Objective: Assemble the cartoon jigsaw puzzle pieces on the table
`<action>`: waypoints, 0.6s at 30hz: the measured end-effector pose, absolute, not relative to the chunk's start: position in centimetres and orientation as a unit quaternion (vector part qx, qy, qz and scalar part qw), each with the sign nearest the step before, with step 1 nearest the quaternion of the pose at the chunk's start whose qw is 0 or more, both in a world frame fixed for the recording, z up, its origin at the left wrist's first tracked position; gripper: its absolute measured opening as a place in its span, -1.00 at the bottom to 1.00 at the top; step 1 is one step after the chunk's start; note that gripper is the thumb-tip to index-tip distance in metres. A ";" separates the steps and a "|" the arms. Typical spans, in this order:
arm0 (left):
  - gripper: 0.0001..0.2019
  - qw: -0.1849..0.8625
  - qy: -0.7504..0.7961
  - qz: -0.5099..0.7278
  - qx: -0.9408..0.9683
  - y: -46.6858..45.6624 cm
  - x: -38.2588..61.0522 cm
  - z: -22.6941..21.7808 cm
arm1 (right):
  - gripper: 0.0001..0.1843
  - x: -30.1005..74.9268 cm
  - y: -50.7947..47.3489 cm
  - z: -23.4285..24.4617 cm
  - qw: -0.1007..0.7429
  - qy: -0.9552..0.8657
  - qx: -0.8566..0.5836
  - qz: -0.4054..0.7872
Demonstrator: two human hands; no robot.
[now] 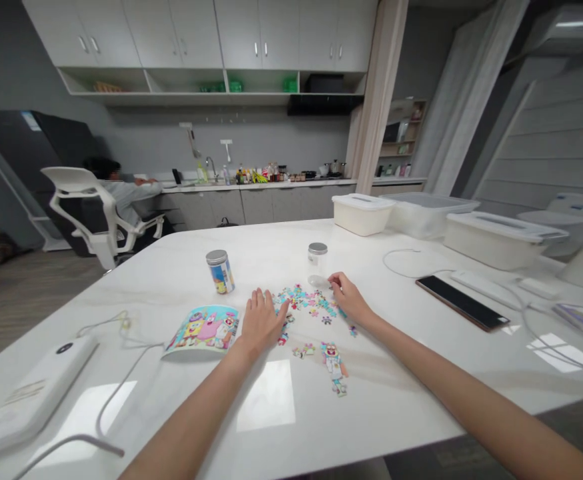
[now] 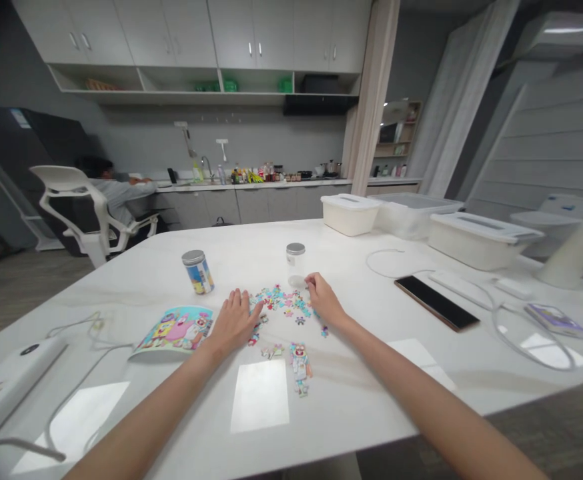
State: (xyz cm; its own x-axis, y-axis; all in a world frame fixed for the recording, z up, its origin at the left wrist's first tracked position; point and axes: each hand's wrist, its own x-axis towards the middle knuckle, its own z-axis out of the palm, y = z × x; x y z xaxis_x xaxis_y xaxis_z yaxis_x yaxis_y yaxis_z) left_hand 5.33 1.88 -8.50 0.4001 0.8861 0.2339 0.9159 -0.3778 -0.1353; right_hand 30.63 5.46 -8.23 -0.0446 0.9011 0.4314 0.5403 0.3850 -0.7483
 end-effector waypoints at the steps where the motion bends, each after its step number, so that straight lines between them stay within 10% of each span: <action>1: -0.54 0.121 -0.534 -0.060 -0.834 1.9 5.2 -8.5 | -0.86 30.6 5.6 -8.3 0.452 -0.695 -0.522 0.200; 18: -0.61 0.131 -0.390 -0.066 -0.909 1.6 5.4 -7.4 | -0.91 29.0 4.2 -7.8 0.379 -0.743 -0.501 0.231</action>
State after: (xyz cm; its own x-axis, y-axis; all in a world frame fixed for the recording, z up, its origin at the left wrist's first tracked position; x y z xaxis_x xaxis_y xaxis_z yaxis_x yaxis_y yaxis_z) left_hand 5.43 1.57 -7.43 0.6876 0.6910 0.2229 0.7258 -0.6621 -0.1864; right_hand 29.01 4.20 -7.83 -0.2105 0.9195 0.3319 0.5692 0.3913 -0.7232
